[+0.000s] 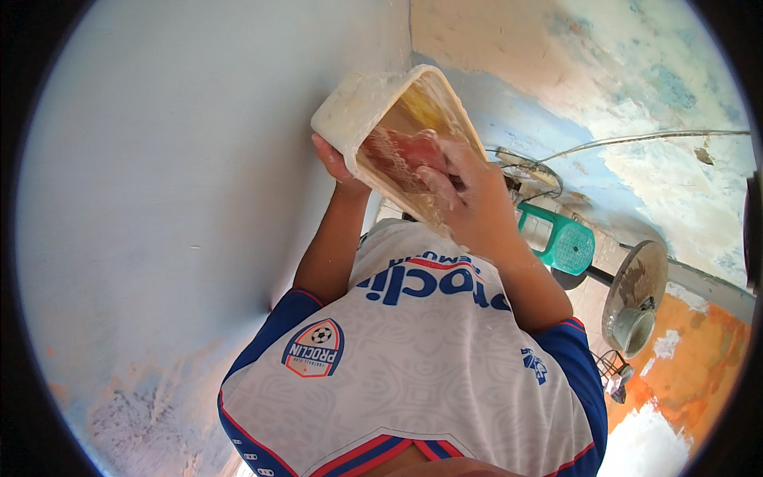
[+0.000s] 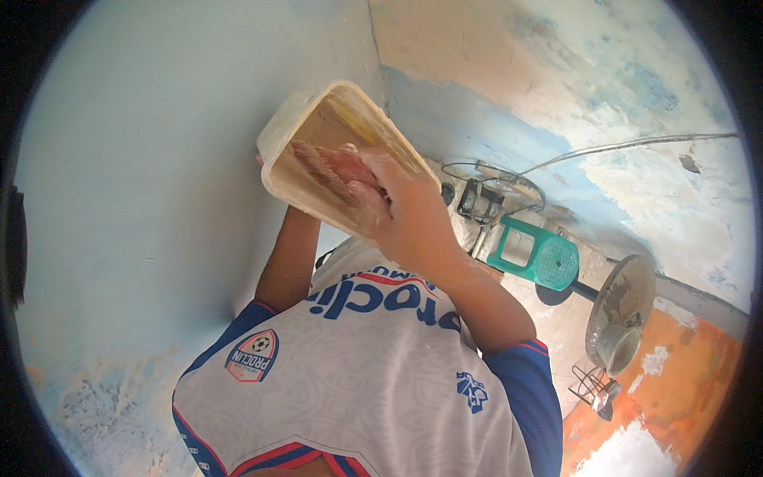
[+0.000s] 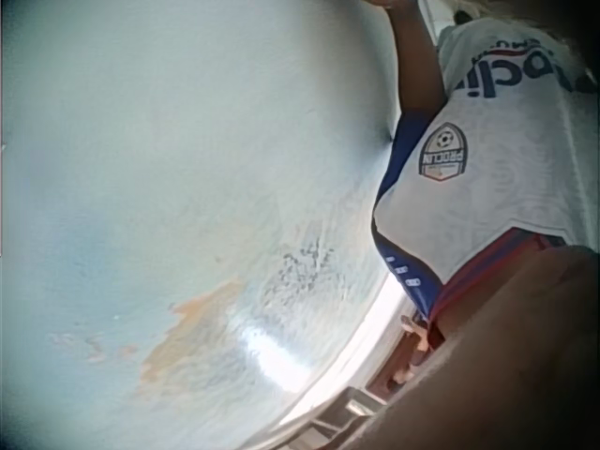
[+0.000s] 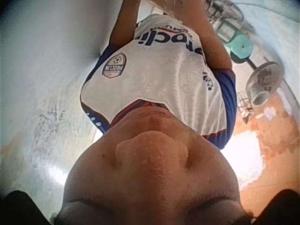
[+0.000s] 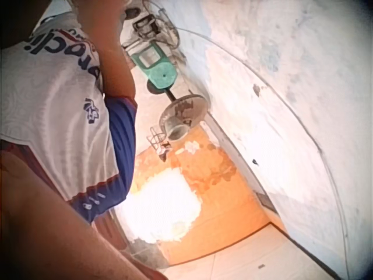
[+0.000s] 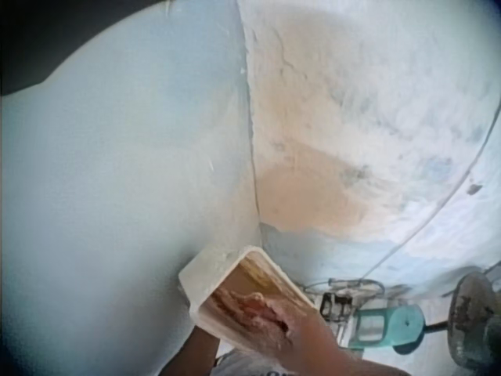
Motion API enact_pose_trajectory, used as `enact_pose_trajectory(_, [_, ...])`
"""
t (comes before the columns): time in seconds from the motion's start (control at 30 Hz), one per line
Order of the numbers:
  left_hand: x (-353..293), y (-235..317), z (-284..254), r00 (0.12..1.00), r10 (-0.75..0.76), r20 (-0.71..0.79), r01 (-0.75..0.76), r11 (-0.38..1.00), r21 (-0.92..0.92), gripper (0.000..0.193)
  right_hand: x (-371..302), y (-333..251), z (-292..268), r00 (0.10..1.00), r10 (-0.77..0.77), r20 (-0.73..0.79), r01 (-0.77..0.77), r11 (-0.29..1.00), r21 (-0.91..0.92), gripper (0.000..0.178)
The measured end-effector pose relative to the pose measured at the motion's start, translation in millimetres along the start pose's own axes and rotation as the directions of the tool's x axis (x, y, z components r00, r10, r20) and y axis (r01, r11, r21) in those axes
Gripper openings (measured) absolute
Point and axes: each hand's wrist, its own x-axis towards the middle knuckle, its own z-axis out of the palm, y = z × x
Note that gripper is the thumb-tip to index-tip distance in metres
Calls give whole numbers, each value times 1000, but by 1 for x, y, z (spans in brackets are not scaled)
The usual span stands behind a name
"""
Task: The person applies plaster to a ceiling using a spreader while holding a plastic container of the material. They load the spreader from the container and wipe the plaster onto the ceiling surface repeatedly.
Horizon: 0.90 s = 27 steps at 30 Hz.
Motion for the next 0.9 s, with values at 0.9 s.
enact_pose_trajectory(0.9, [11,-41,48,873,-479,-95,436,852,-291,83,-46,68,-74,930,108,-352,-64,989,136,32])
